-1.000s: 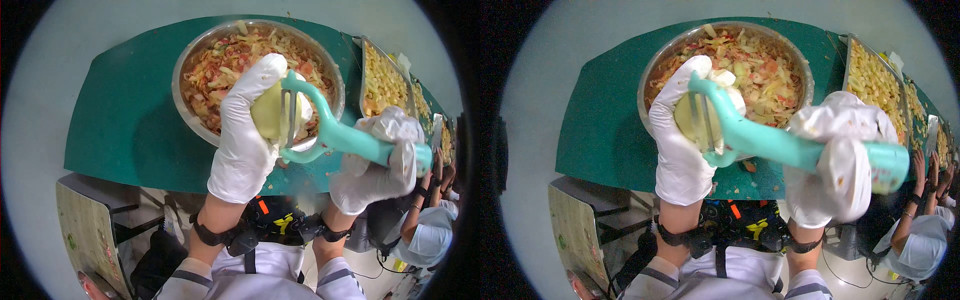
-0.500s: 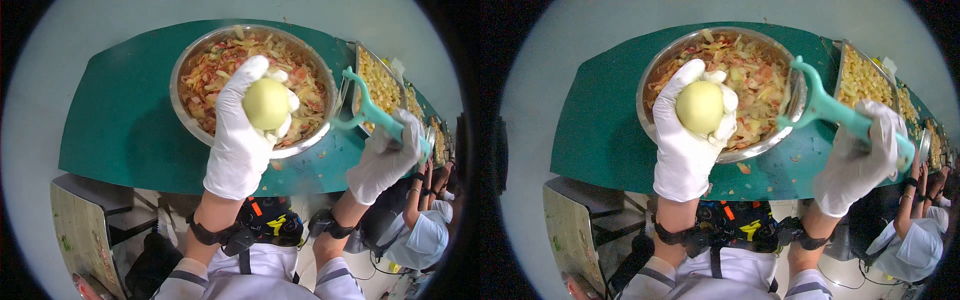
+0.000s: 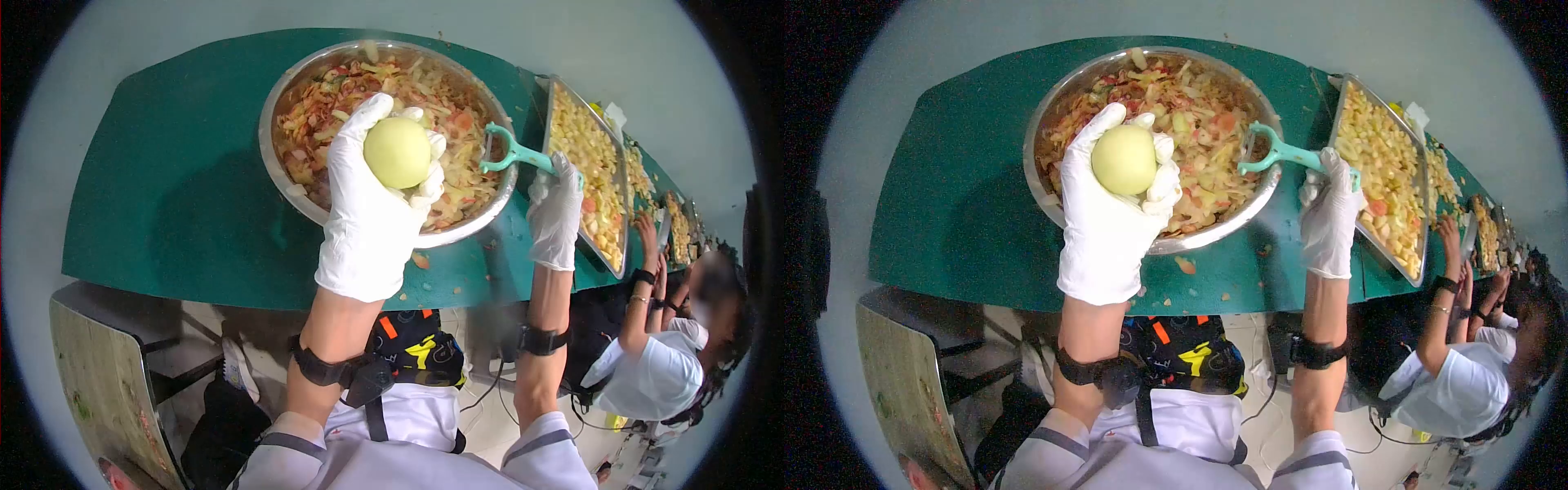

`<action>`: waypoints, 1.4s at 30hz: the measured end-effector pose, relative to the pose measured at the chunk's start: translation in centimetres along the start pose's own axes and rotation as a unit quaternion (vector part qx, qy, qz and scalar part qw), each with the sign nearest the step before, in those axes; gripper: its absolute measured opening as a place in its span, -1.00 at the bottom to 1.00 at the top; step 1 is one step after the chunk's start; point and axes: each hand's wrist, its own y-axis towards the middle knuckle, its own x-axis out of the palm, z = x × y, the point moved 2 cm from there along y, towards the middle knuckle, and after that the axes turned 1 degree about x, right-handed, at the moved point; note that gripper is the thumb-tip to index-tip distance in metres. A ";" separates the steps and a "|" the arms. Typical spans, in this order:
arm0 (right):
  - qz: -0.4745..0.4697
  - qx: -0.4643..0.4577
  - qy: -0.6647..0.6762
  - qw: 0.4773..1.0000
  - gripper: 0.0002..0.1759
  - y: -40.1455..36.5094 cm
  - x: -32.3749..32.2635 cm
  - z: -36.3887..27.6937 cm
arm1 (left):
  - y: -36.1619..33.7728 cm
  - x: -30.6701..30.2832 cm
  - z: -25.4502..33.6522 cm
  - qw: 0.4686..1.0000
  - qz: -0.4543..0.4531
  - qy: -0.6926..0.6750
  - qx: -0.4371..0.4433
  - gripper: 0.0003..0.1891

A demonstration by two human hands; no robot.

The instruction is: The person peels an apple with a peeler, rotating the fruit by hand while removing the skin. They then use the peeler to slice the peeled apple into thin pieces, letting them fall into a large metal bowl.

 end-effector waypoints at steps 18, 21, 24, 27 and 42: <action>-0.137 0.125 0.413 0.892 -0.84 -2.7 0.9 -4.6 | 1.6 -0.6 -0.6 0.978 -0.178 -0.070 0.083 -0.64; 0.018 0.078 0.395 0.915 -0.85 -3.6 1.3 -2.2 | 1.7 -0.6 -0.4 0.977 -0.171 -0.009 0.129 -0.64; -0.002 0.003 0.134 0.991 -0.81 -2.3 -0.4 0.8 | 1.4 -0.5 -0.2 0.953 -0.148 0.130 0.230 -0.64; -0.075 0.053 0.276 0.957 -0.83 -3.3 2.0 -4.8 | 1.1 -0.4 -0.1 0.889 -0.118 0.286 0.337 -0.64; -0.049 -0.045 0.276 0.959 -0.62 -7.5 5.0 -3.3 | -0.5 -0.8 -0.3 0.980 -0.162 -0.104 0.059 -0.58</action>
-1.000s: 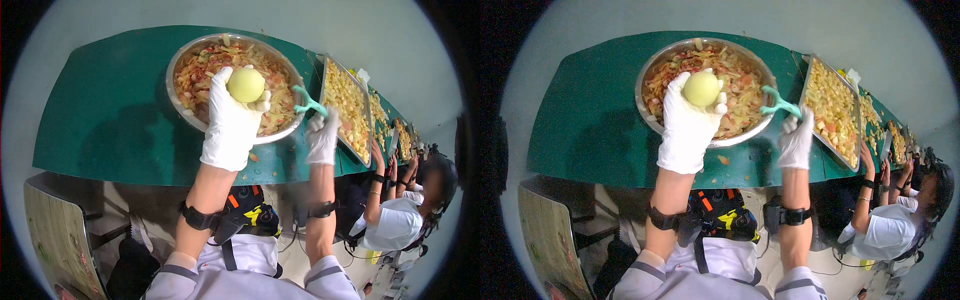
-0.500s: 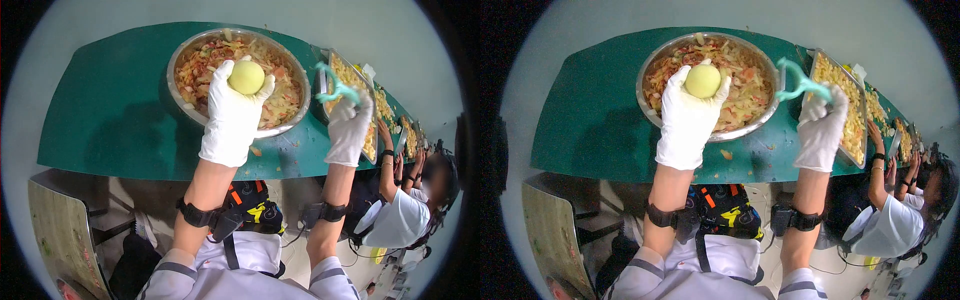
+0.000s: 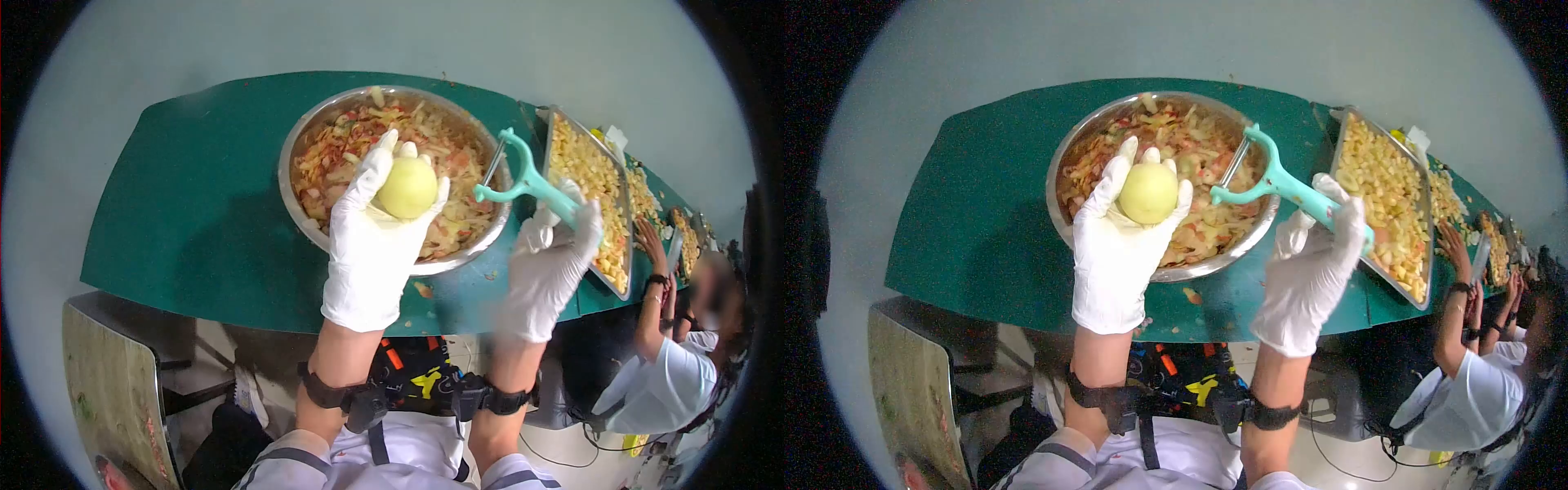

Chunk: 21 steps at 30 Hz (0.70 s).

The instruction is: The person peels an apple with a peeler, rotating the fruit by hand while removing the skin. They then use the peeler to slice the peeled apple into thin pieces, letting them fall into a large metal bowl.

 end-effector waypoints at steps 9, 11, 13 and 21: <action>-0.005 0.008 -0.051 0.999 -0.58 -2.1 -1.4 1.6 | -0.3 -0.5 -0.2 0.996 -0.068 0.039 0.038 -0.40; 0.055 0.015 -0.052 0.997 -0.61 -2.8 -1.0 2.2 | -0.2 -0.3 -0.2 0.997 -0.065 0.039 0.027 -0.43; -0.004 -0.002 -0.104 0.995 -0.65 -3.2 -0.7 2.0 | -0.1 -0.1 -0.1 0.994 -0.054 0.083 0.035 -0.44; -0.065 -0.165 -0.381 0.907 -0.69 -4.2 -0.3 0.2 | -0.7 0.4 -0.4 0.987 -0.024 0.157 -0.030 -0.46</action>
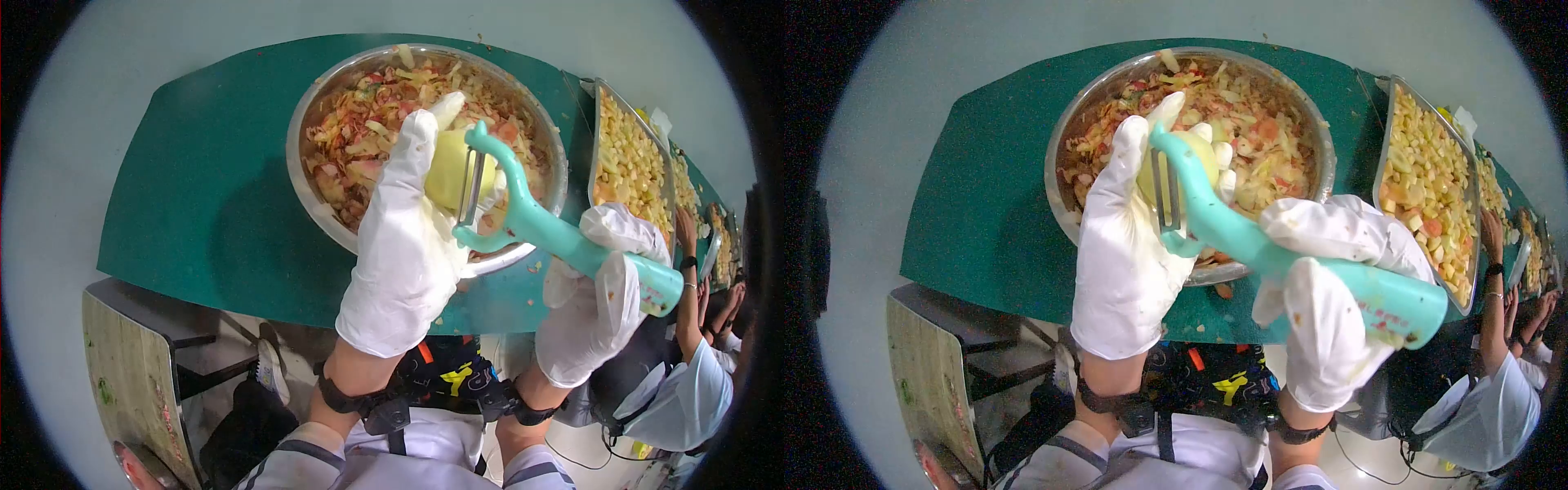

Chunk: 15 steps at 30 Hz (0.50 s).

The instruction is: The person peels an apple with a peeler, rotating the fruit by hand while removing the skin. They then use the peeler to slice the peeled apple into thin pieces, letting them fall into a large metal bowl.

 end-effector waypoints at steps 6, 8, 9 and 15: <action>-0.081 -0.027 0.068 0.994 -0.74 3.2 -0.2 -0.5 | 0.5 0.1 0.4 0.999 0.015 -0.050 0.001 -0.53; -0.068 0.024 0.175 0.982 -0.70 4.2 -1.2 -0.4 | 0.3 0.1 0.3 1.000 0.022 0.006 0.022 -0.50; -0.060 0.050 0.229 0.970 -0.67 4.4 -1.4 -0.1 | 0.2 0.1 0.2 0.999 0.014 0.026 0.034 -0.51; 0.108 -0.027 0.118 0.987 -0.68 4.3 -3.1 0.1 | -0.1 1.4 -0.5 0.969 -0.028 0.236 0.073 -0.34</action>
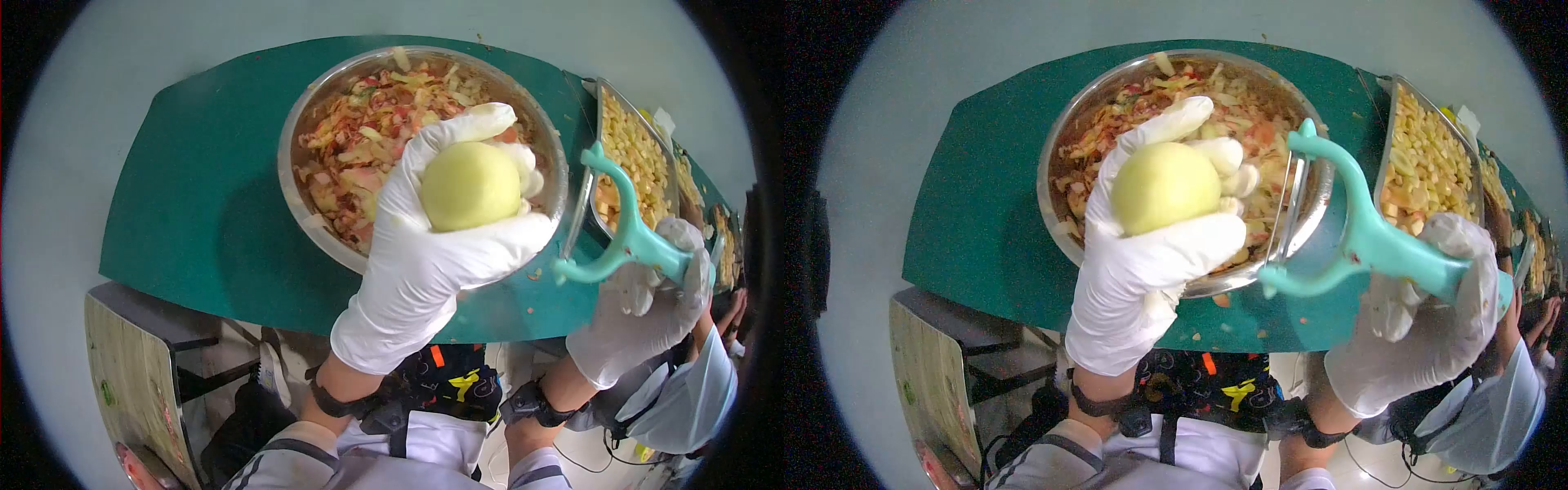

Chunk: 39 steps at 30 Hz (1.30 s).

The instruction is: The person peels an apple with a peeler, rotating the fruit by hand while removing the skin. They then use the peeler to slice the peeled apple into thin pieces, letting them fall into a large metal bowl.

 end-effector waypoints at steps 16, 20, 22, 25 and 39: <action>-0.138 -0.200 -0.232 0.942 -0.72 -1.7 -0.4 -2.5 | -1.5 0.5 -1.7 0.889 -0.083 0.347 0.287 -0.49; -0.136 -0.210 -0.225 0.942 -0.72 -1.3 -0.9 -2.8 | -1.6 0.9 -1.7 0.889 -0.087 0.348 0.283 -0.48; -0.135 -0.221 -0.235 0.937 -0.72 -1.3 -1.1 -2.6 | -1.6 1.0 -1.6 0.892 -0.088 0.342 0.281 -0.48; -0.133 -0.238 -0.251 0.929 -0.72 -1.4 -1.3 -2.5 | -1.8 0.7 -1.6 0.905 -0.100 0.318 0.265 -0.48; -0.064 -0.083 -0.169 0.980 -0.79 -1.5 -0.2 -4.3 | -1.6 1.0 -1.7 0.934 -0.113 0.274 0.202 -0.56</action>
